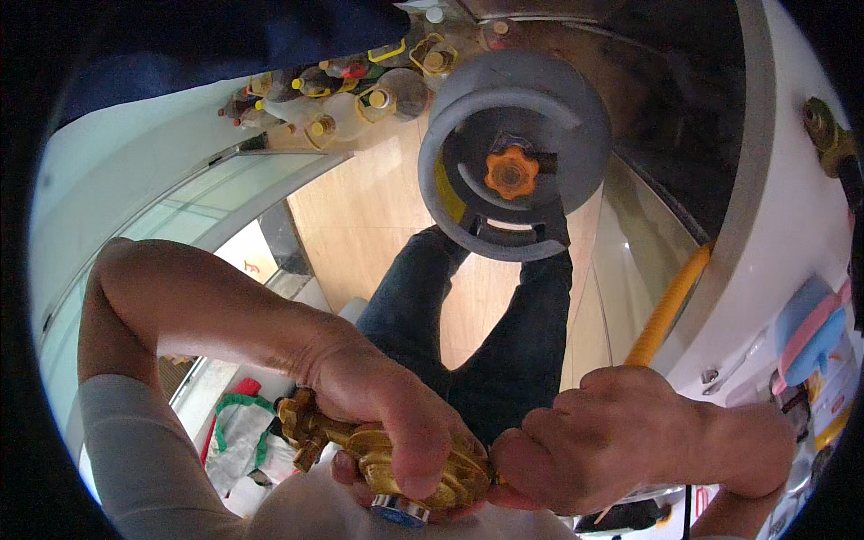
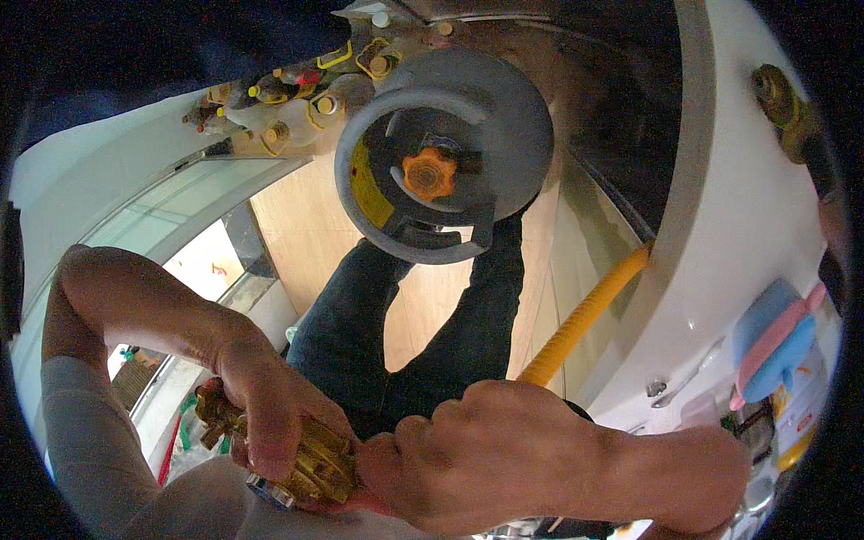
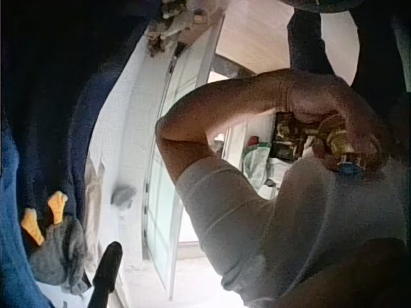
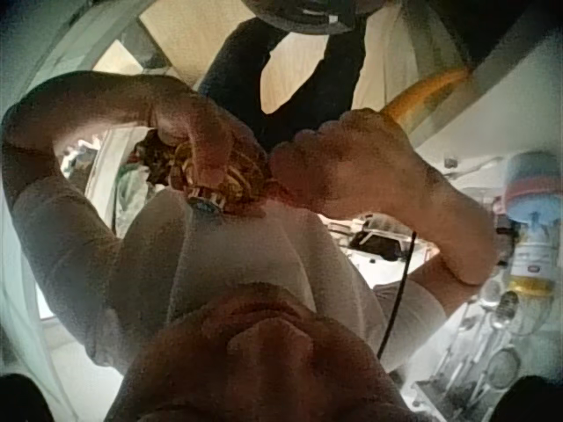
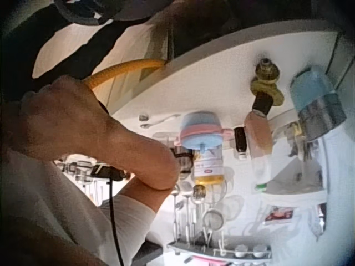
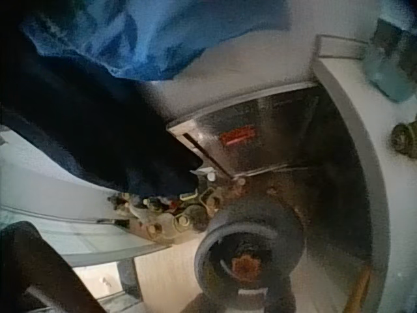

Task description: The person assembles a gas regulator onto a gas cylinder. They attach a yellow hose to the regulator, secure it with a clamp, and tighten the connections by hand. The person then places the regulator on the cylinder valve and tightens it.

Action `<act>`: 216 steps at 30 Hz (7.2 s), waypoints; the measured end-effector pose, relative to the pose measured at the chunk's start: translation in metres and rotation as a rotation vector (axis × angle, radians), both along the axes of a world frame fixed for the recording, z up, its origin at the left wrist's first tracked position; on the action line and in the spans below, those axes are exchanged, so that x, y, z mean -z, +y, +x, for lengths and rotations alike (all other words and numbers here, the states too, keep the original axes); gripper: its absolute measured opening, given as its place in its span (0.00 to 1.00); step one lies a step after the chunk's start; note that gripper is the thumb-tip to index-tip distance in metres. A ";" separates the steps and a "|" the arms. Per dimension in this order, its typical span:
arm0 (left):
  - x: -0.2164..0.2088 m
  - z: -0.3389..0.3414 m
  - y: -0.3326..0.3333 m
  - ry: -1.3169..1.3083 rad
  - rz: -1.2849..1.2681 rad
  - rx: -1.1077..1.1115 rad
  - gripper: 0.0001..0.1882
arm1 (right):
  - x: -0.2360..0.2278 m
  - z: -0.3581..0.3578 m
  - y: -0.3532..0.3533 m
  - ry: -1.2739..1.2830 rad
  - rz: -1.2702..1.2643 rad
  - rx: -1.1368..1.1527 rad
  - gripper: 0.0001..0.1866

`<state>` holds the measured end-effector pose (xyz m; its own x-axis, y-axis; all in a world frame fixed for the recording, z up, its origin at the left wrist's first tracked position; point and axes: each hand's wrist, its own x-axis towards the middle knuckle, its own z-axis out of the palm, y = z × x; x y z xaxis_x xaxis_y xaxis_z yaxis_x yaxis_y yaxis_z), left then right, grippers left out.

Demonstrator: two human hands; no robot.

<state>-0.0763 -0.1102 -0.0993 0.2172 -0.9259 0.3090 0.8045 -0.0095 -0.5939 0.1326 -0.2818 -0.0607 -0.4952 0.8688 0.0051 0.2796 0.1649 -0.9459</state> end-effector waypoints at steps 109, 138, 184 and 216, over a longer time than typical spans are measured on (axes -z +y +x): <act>-0.037 -0.114 -0.045 0.253 0.166 -0.695 0.39 | 0.071 -0.028 -0.006 -0.596 0.542 0.910 0.07; -0.009 0.301 -0.116 -3.293 1.935 -0.435 0.39 | 0.080 -0.078 -0.051 0.050 0.201 1.815 0.17; -0.004 0.190 -0.072 -2.454 1.552 -0.927 0.30 | 0.094 -0.049 -0.077 0.752 0.123 1.777 0.51; 0.016 0.281 -0.191 -2.879 1.526 -0.896 0.19 | 0.111 -0.090 -0.091 1.176 0.290 1.615 0.17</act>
